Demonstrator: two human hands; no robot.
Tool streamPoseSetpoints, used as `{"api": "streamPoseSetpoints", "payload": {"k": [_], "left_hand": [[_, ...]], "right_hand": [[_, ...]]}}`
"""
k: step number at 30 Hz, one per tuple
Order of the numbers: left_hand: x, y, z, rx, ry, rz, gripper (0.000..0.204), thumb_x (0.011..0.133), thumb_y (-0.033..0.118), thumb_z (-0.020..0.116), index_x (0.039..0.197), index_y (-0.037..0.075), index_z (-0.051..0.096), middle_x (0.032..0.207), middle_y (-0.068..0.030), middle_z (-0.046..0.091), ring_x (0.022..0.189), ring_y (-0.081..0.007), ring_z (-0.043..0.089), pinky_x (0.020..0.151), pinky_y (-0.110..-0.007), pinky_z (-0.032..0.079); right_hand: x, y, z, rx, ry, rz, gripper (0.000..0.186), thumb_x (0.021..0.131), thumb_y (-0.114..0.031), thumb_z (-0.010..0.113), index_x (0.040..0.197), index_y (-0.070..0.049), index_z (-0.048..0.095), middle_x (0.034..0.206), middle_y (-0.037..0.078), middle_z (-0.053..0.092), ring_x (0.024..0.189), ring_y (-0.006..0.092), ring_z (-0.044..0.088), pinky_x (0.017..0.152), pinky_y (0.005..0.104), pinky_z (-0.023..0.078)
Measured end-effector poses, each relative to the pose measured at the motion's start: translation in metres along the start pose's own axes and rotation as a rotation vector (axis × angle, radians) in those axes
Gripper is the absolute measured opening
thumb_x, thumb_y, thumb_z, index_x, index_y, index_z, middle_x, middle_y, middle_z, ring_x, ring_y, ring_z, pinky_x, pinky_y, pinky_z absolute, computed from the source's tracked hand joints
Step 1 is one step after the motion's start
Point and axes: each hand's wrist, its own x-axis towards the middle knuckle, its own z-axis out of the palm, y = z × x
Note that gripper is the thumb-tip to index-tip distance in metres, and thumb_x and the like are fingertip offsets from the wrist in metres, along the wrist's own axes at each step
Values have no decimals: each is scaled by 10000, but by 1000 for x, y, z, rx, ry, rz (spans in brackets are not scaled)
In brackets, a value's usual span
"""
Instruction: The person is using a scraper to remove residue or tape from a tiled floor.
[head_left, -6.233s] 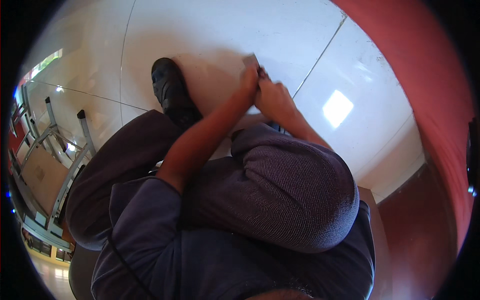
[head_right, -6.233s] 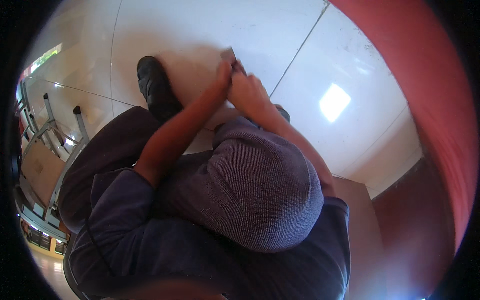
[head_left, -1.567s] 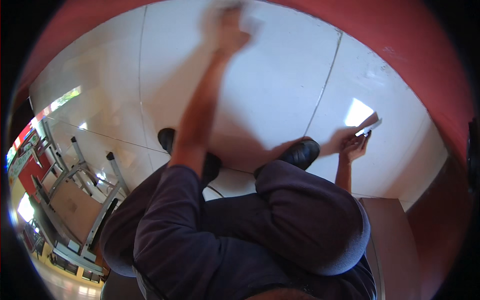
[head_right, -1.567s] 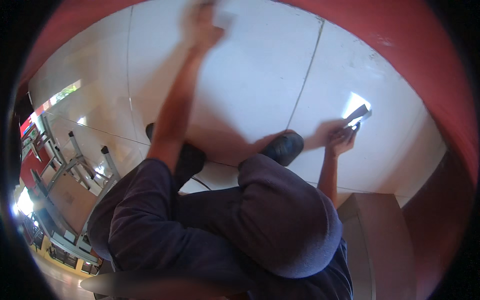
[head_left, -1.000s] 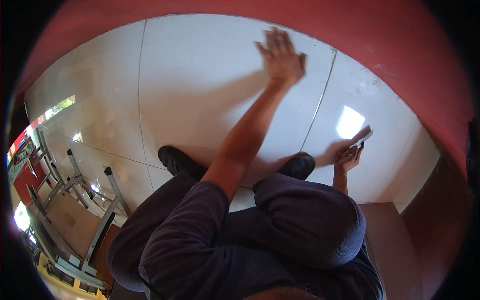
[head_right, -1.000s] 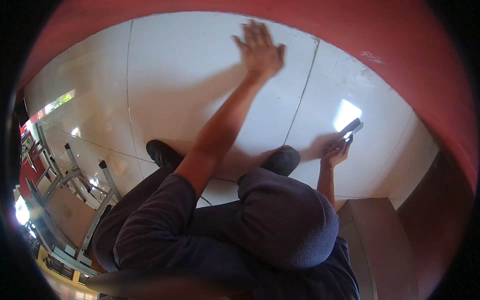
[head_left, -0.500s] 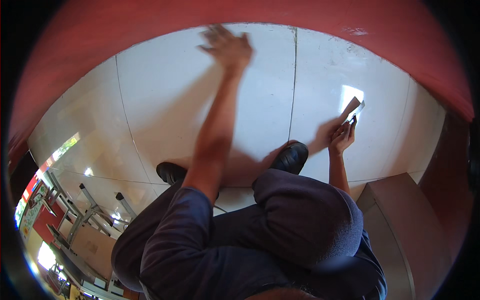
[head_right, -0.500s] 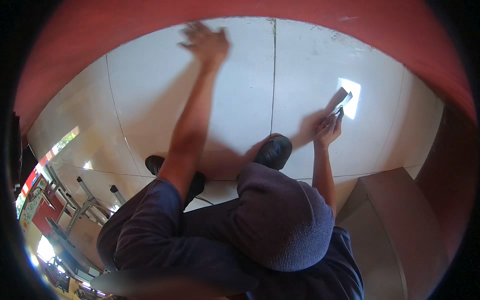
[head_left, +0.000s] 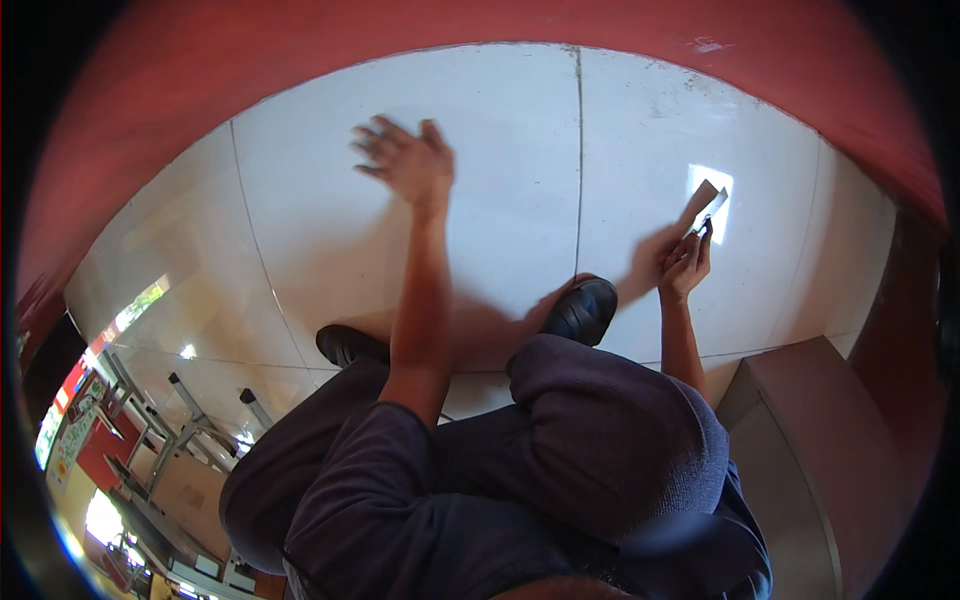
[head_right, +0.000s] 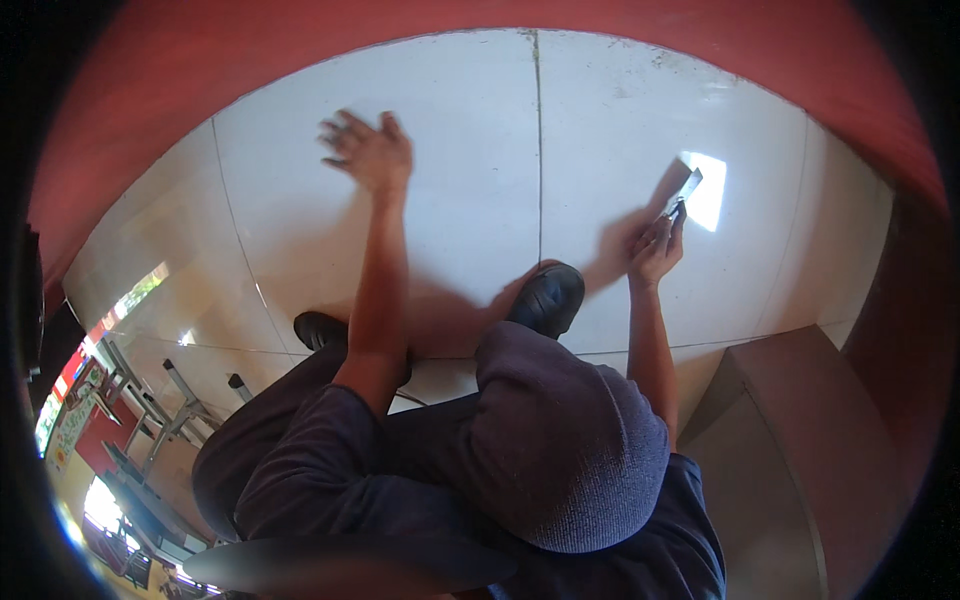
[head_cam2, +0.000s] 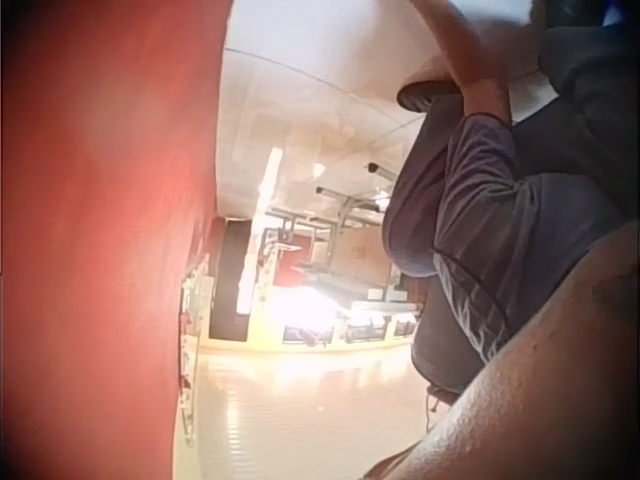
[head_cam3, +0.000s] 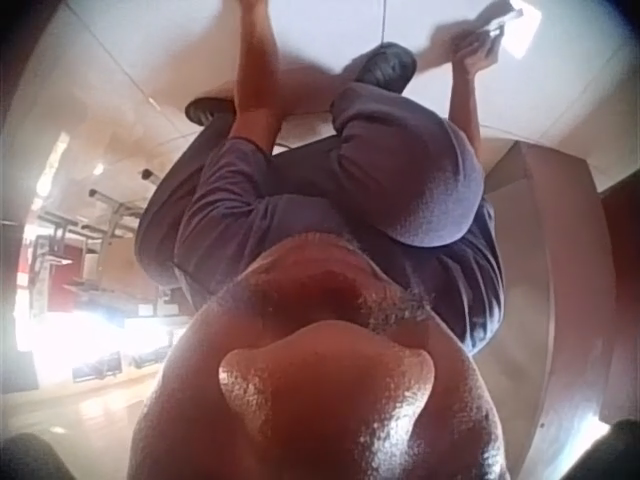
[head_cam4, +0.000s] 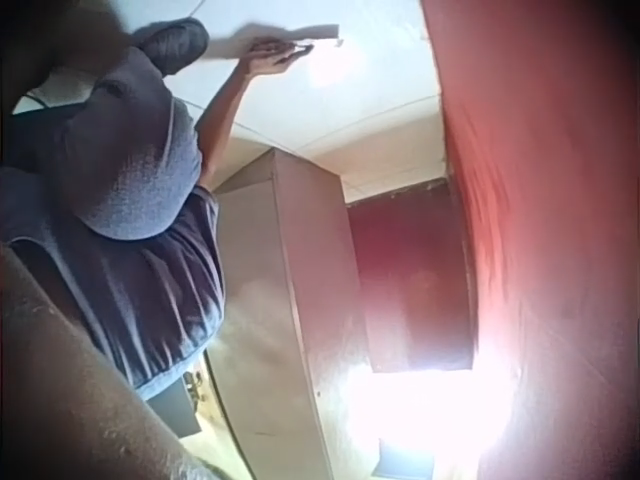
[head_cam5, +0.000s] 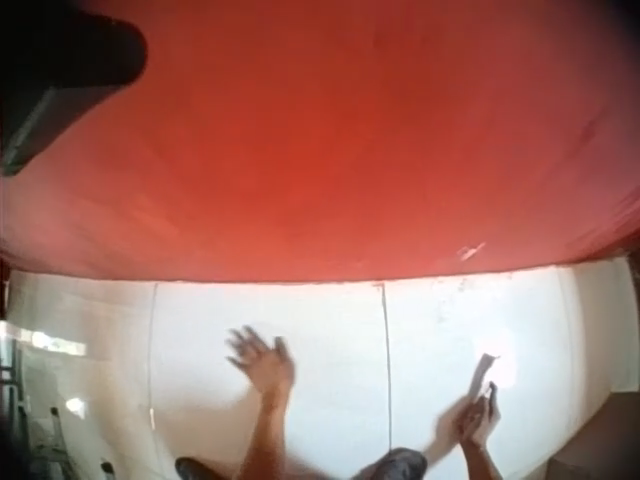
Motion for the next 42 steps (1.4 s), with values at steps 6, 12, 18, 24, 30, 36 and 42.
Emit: {"api": "streamPoseSetpoints", "payload": {"k": [6,12,18,24,30,36,42], "left_hand": [[-41,135,-41,-593,-302,742,609,872,422,531,1322,25,425,1381,-224,384,1323,-378,297,1022,-639,211],[-92,100,-104,-1240,-494,-4,235,876,159,568,997,-42,552,912,-205,593,839,-358,584,738,-416,465],[-148,58,-130,-1609,-1620,-1192,784,872,712,252,1167,29,499,1097,-144,588,943,-273,589,839,-415,461],[-63,58,-69,-1782,-1221,-1213,278,945,271,432,984,28,560,899,-78,611,828,-211,593,768,-349,495],[-95,32,-55,-1699,-1015,-870,303,976,240,364,877,16,542,787,-78,574,664,-168,539,619,-293,486],[16,39,-52,-1803,-1173,-1114,329,966,306,386,773,83,532,658,-22,537,608,-148,515,558,-289,443],[-53,44,-47,-1943,-1239,-1692,286,974,256,387,768,72,463,627,-48,470,529,-183,463,526,-324,450]], "right_hand": [[-1,15,-7,20,-89,-80,425,967,-210,393,1354,-35,410,601,-46,413,442,28,338,383,189,269],[-32,-34,6,115,-226,147,298,982,-183,446,1216,-8,501,579,-14,434,393,36,344,352,212,287],[-105,-69,59,-522,-578,-61,321,929,-79,468,1229,-28,570,897,154,678,716,220,660,680,335,514],[-76,-76,171,-827,-795,-340,300,863,-151,499,1129,-112,632,767,261,604,701,442,599,603,490,486],[-94,-94,173,-799,-928,-376,173,810,-105,514,789,28,623,744,293,594,730,463,593,683,516,489],[-60,-100,250,-825,-884,-455,188,788,-133,514,825,23,613,836,284,610,779,459,592,726,492,493],[-91,-78,195,-556,-752,-619,285,883,-143,476,1093,1,606,884,297,603,836,439,599,725,447,504]]}}
